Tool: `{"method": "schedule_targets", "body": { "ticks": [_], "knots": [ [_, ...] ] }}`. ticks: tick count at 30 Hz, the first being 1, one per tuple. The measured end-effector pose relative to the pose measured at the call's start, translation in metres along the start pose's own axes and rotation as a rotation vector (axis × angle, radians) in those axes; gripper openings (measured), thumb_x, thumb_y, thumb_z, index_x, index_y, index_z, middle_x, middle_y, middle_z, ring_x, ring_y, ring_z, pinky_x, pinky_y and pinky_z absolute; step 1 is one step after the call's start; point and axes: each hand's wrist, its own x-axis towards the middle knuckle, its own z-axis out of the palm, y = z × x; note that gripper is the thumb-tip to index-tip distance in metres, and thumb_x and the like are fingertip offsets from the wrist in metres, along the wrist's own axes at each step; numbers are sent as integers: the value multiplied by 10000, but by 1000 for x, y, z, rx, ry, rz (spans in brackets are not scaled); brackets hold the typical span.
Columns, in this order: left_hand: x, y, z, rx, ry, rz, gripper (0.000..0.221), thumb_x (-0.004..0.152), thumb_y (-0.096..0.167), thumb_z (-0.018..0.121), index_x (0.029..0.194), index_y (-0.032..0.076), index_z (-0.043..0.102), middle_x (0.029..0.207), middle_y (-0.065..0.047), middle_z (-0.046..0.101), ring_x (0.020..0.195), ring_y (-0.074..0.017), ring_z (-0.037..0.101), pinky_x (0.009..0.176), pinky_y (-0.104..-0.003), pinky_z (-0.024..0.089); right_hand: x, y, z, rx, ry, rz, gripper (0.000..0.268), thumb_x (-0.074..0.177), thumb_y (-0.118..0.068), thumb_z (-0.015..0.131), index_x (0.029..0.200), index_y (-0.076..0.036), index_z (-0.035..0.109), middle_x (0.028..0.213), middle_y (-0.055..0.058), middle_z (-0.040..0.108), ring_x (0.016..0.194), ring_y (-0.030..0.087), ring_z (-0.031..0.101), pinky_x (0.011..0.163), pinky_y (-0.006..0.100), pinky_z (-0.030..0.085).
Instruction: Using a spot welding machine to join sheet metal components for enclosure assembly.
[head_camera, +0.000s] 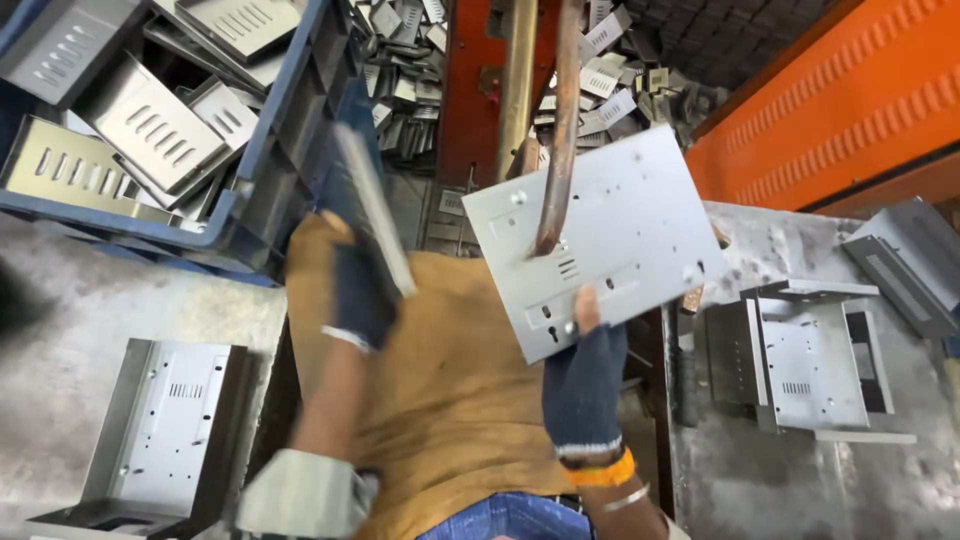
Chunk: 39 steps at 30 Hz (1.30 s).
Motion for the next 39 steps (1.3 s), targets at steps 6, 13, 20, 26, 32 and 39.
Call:
{"method": "schedule_targets", "body": {
  "ticks": [6,13,20,26,32,39],
  "knots": [
    [-45,-118,21,-87,88,-294,555,994,673,492,962,144,657,609,48,499,483,-102,488,426,-259,389,-1,0,-14,0,-83,2,564,927,-143,705,1438,-76,475,1300,40,591,1129,148,592,942,348,523],
    [-47,-105,66,204,202,-198,607,953,642,521,1082,68,673,774,-4,621,633,-129,575,540,-297,472,1,-1,-15,-45,-68,28,553,924,-153,696,1425,-75,477,1277,41,603,1105,154,605,907,349,529],
    [-38,-91,94,125,216,-216,779,901,696,518,1282,26,637,1156,-108,725,992,-209,694,869,-366,572,-7,-3,-8,28,-76,38,519,925,-123,704,1400,-61,505,1248,49,609,1083,164,614,914,358,543],
    [-64,-75,79,314,-99,-39,899,918,660,627,1518,53,345,1461,-149,502,1301,-236,523,1074,-387,468,-7,-3,-6,127,-77,43,513,951,-147,676,1424,-79,488,1281,30,592,1142,143,590,973,325,508],
    [-59,-52,102,563,-344,184,1287,807,574,848,1692,132,25,1712,-129,264,1566,-275,314,1267,-417,331,14,-7,2,152,-179,43,501,979,-116,650,1439,-19,476,1320,72,582,1186,177,591,1016,355,504],
    [-6,-61,102,604,-334,253,1264,833,619,818,1702,108,55,1745,-125,239,1599,-266,297,1304,-428,310,50,-12,24,197,-218,-40,457,987,-76,646,1413,-46,483,1312,54,571,1187,159,581,1020,344,510]
  ]
}}
